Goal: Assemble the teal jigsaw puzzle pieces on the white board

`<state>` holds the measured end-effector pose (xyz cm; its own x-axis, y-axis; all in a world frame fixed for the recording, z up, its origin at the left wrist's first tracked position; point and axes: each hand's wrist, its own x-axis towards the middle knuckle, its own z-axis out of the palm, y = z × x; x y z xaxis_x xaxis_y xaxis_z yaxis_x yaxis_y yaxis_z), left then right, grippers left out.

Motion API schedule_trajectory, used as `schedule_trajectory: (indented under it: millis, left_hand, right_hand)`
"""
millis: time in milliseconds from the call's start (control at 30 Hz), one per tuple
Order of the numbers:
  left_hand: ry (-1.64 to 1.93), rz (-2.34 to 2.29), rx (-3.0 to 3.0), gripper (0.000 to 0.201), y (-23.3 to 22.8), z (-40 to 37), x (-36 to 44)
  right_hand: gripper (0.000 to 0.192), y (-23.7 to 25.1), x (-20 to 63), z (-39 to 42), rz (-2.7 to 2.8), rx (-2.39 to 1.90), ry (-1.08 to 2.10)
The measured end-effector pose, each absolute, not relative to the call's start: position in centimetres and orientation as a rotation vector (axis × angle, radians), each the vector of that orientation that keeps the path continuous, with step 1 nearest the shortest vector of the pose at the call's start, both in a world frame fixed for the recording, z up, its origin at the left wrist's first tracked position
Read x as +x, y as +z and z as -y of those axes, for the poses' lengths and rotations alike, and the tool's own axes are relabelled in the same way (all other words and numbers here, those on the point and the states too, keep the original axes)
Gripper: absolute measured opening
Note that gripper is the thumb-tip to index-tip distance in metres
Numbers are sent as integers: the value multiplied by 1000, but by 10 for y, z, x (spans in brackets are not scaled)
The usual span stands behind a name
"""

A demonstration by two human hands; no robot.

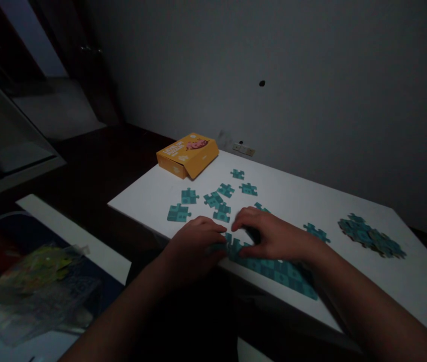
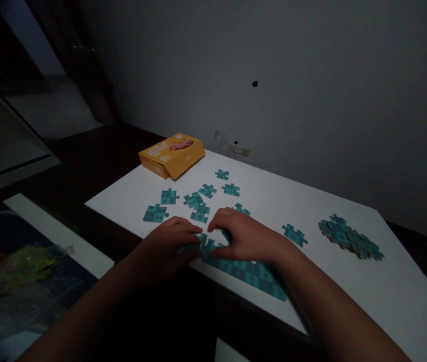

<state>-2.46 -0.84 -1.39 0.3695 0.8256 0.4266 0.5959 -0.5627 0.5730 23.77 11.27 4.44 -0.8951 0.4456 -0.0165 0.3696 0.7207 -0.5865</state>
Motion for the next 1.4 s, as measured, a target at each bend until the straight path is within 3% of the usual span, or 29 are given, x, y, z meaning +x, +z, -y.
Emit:
schedule_trajectory:
  millis: [467,833,1000,1133,1267,1400]
  left_hand:
    - [1013,-1232,2256,18,-11,11,-26]
    - [931,-1231,2150,52,-11,6,-26]
    - [1104,-1131,2168,36,-15,-4,-18]
    - [1216,-1044,2182,30,-13,-16,-1]
    - [1257,-1170,2216,30,-8,-16,7]
    - [1090,-1416,2291,33,10,-25,-5]
  right_hand:
    - [37,43,237,-116,2765,-560,969]
    - [39,48,237,-113,2792,-574,932]
    - [33,48,234,-112,2751,-566,970]
    - [7,43,230,-110,2613,-673,1054]
    - [17,42,246,-129,2456,-844,1036]
    - [28,38,290,-175,2083,-1143,690]
